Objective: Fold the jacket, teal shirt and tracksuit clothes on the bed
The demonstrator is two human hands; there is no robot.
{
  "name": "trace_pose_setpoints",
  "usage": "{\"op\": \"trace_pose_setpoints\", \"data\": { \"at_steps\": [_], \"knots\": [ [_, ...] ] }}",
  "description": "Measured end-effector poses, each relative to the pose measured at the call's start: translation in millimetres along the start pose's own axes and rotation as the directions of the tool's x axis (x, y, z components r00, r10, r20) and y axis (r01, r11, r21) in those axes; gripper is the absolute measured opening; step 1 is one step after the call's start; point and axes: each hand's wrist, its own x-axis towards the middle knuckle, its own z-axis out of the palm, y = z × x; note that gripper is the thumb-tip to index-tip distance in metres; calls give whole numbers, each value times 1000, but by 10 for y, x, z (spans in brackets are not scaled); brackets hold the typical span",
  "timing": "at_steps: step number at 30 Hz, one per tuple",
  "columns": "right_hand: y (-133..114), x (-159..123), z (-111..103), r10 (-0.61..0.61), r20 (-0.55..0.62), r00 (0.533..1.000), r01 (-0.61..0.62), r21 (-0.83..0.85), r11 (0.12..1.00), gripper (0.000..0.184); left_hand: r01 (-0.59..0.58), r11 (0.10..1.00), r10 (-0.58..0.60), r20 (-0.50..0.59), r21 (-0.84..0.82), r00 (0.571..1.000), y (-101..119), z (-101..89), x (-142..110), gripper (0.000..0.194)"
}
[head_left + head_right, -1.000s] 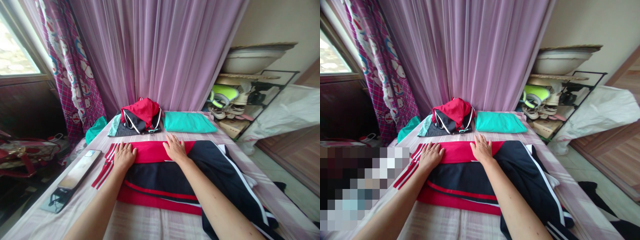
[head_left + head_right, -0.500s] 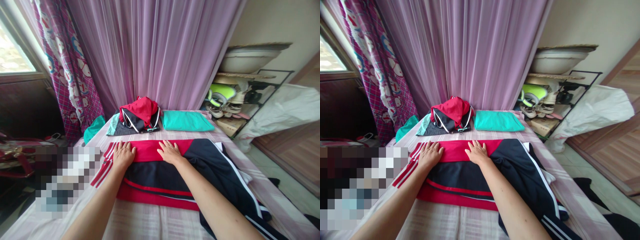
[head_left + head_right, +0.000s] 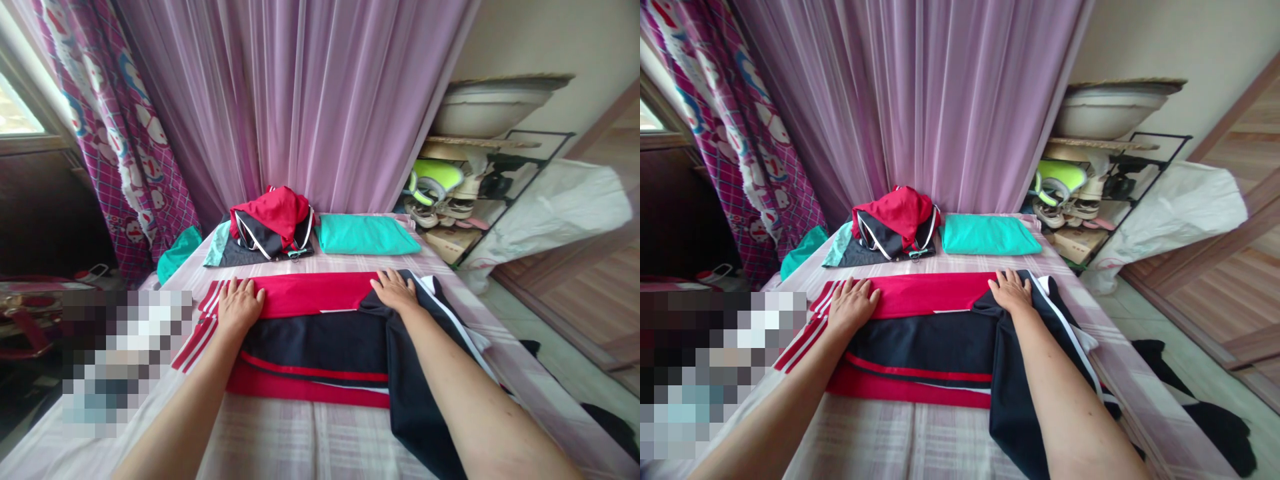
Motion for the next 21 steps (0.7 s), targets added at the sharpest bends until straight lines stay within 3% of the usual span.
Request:
{"op": "trace_pose_setpoints", "data": {
  "at_steps": [3,6,8,10,12,14,18,21],
  "knots": [
    [48,-28,-118,-76,34,997,73,85,994,57,-2,1000,2,3,-4,1000,2,-10,-3,52],
    [288,-105,-299,-208,3,978,201,238,950,50,-3,1000,3,-6,11,1000,3,-11,-2,53],
    [513,-193,-420,-152,-77,985,167,260,951,47,-7,1000,7,-10,20,1000,3,-12,-1,53],
    [728,-308,-524,8,-139,990,20,193,981,43,-15,999,16,-17,28,1000,1,-16,1,52],
    [896,-436,-595,143,-140,980,-128,108,986,40,-21,999,22,-19,35,1000,-2,-22,3,51],
    [1015,-558,-624,205,-83,975,-201,50,978,42,-23,999,23,-13,32,1000,-11,-23,8,51],
    [1154,-747,-608,108,65,992,-110,33,993,44,-17,1000,17,2,11,1000,-47,-5,35,52],
    [1137,-846,-641,69,85,994,-73,55,996,32,-16,1000,16,17,4,1000,-79,16,61,53]
  ]
}}
